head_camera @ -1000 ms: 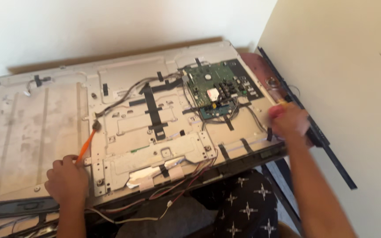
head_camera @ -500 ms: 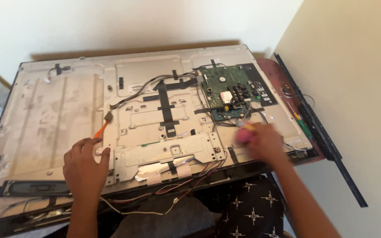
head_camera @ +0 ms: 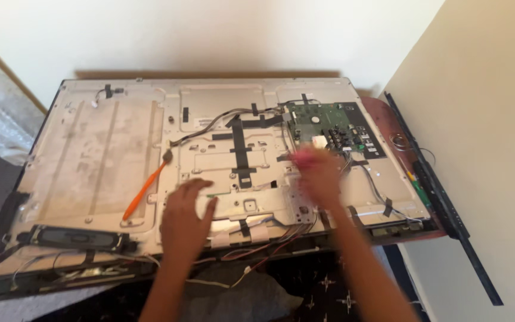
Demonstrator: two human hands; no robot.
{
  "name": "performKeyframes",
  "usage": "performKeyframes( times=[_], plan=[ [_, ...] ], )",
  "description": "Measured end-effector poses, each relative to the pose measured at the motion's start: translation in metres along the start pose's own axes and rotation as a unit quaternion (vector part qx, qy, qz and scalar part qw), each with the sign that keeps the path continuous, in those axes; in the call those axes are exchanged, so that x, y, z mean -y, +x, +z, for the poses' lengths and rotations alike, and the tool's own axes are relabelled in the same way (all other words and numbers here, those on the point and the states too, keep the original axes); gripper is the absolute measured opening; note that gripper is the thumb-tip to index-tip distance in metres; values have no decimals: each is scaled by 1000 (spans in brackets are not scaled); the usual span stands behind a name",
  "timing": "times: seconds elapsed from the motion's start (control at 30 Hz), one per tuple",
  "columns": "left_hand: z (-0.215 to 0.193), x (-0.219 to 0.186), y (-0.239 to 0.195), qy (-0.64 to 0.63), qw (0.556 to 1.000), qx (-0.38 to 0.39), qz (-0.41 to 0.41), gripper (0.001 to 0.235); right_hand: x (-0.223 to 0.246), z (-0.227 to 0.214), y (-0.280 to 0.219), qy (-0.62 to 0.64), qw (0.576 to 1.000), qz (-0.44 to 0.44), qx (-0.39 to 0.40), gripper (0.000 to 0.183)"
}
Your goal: The person cleans the internal components of a disassembled television using a brush and cloth, then uses a screwdriver to remove and reattach screws on the circuit board and metal chassis.
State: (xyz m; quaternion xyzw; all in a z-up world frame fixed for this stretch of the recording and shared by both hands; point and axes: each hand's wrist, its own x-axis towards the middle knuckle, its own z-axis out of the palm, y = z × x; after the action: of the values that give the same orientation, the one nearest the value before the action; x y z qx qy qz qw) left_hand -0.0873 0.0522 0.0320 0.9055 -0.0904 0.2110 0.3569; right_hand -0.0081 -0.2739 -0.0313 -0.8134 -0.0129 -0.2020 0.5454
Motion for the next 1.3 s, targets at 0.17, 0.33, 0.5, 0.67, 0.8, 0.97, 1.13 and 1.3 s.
performKeyframes(
  times=[0.17,0.33,0.5,0.67,0.8,0.97,1.13,1.3],
  plan=[
    [-1,-5,-6,-7,1000,20,12,33,55,168,27,-187,968,-158,61,56],
    [-22,24,-4,32,999,7,2,33,85,236,31,-259,939,-199,110,73],
    [-10,40,7,37,999,16,6,36,45,234,38,-221,948,-219,61,57],
    [64,13,32,-113,990,19,79,31,-11,102,43,68,991,-101,-63,32],
    [150,-35,58,-213,970,59,101,26,-31,-31,36,192,967,116,-122,20],
    [218,-61,82,-115,990,49,69,33,-30,-68,43,202,967,84,-135,17],
    [244,-61,81,-80,992,62,78,33,-33,-55,65,192,964,130,-131,23],
    [248,-58,80,-77,993,70,62,31,-32,-37,65,115,981,155,-6,24]
  ],
)
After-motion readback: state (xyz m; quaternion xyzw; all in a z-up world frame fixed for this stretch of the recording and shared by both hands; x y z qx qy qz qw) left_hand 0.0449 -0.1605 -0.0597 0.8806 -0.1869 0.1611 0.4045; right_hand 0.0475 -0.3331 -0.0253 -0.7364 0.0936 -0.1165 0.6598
